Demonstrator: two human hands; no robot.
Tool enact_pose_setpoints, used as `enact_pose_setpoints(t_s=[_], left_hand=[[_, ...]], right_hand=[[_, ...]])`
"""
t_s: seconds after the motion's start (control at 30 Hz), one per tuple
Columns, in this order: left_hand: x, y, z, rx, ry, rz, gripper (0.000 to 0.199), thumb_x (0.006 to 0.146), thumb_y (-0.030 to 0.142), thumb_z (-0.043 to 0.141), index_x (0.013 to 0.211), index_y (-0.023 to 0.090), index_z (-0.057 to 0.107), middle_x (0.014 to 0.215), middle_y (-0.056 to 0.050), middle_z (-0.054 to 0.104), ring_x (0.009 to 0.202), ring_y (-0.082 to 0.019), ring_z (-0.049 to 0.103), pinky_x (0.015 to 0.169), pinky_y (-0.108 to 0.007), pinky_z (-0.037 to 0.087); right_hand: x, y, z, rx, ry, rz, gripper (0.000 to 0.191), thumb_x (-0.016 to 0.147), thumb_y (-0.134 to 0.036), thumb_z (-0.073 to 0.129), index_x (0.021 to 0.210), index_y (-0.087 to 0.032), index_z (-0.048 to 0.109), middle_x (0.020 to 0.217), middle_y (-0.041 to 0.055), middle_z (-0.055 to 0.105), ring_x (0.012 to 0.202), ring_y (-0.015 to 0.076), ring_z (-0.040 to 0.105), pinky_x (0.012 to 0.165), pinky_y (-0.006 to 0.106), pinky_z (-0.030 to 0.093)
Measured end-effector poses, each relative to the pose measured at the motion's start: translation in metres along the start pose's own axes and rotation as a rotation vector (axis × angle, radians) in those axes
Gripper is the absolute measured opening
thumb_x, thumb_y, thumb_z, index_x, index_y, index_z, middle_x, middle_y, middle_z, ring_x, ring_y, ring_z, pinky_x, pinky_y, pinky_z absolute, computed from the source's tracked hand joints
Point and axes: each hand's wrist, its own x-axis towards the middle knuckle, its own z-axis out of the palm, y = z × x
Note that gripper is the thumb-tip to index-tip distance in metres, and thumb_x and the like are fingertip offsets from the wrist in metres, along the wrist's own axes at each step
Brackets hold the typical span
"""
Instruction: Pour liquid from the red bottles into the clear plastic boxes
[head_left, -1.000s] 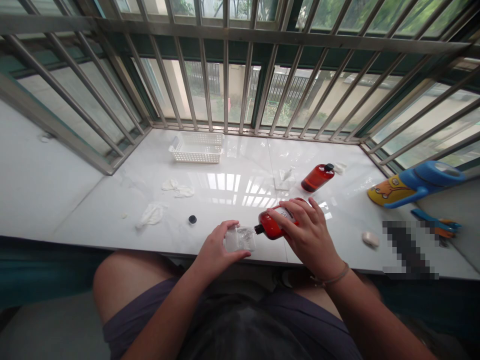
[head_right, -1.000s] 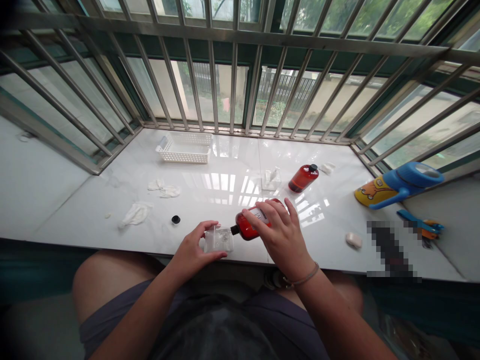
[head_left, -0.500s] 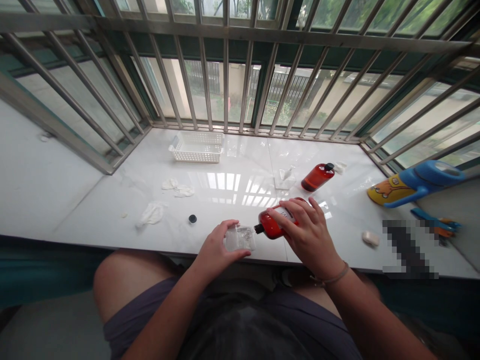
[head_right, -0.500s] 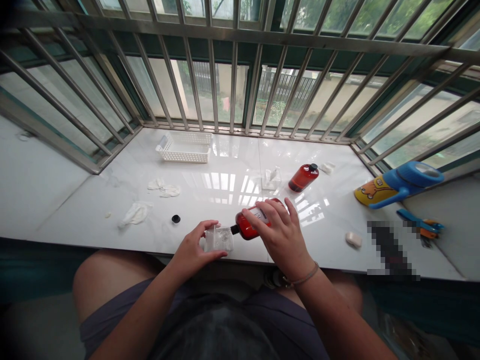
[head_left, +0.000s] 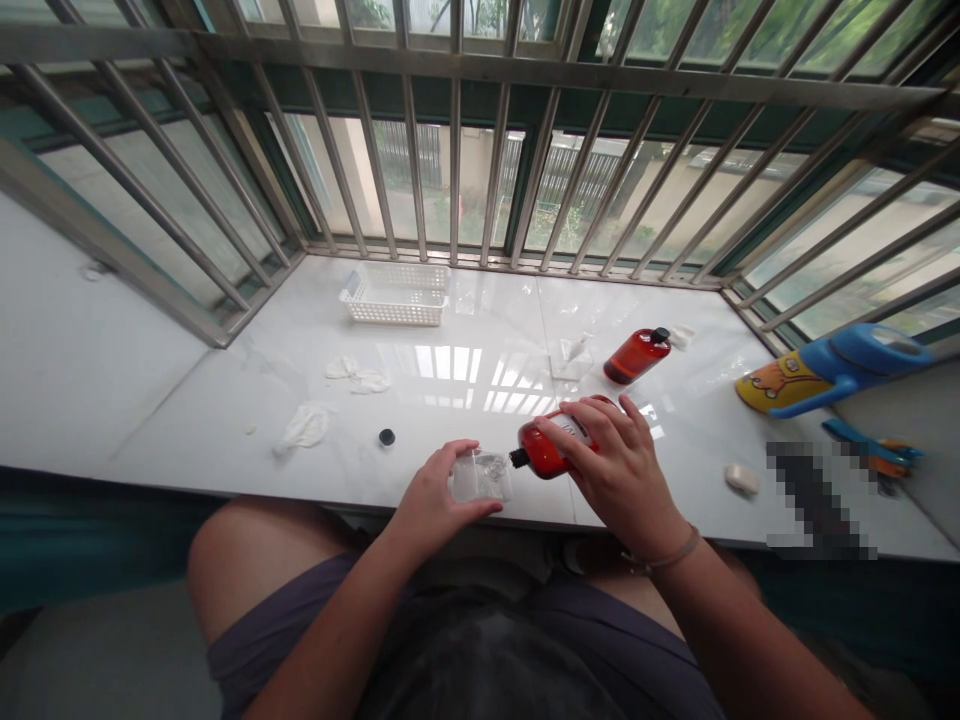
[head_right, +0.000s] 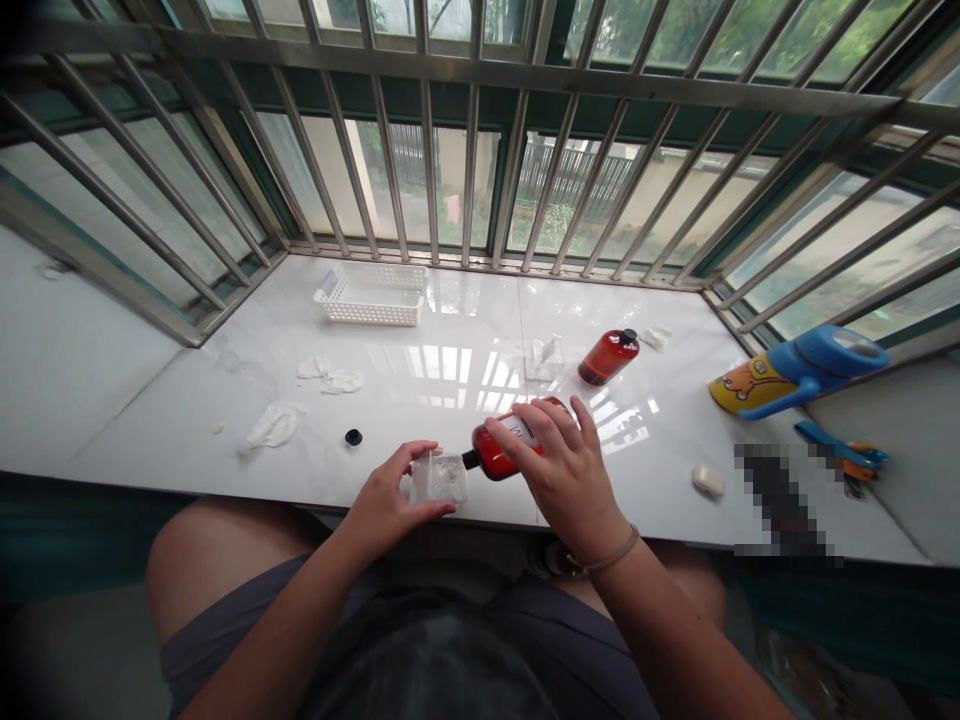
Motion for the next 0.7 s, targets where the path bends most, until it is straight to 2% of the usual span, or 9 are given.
enact_pose_setpoints(t_s=[0.7], left_hand=[[0.0021,-0.0006,0.0006,-0.013,-0.009,-0.014,0.075,0.072,0.04,0.098,0.137,0.03,0.061,0.142,-0.006,0.071,0.132,-0.031,0.066,0.115,-0.046,0.053]], right_hand=[[0.0045,0.0018,-0.0048,-0.02,0.002,-0.019,0.056,0.099,-0.008,0.069,0.147,-0.036,0.065,0.141,0.0087,0.067,0.139,0.0309,0.057,0.131,0.064,0.03]])
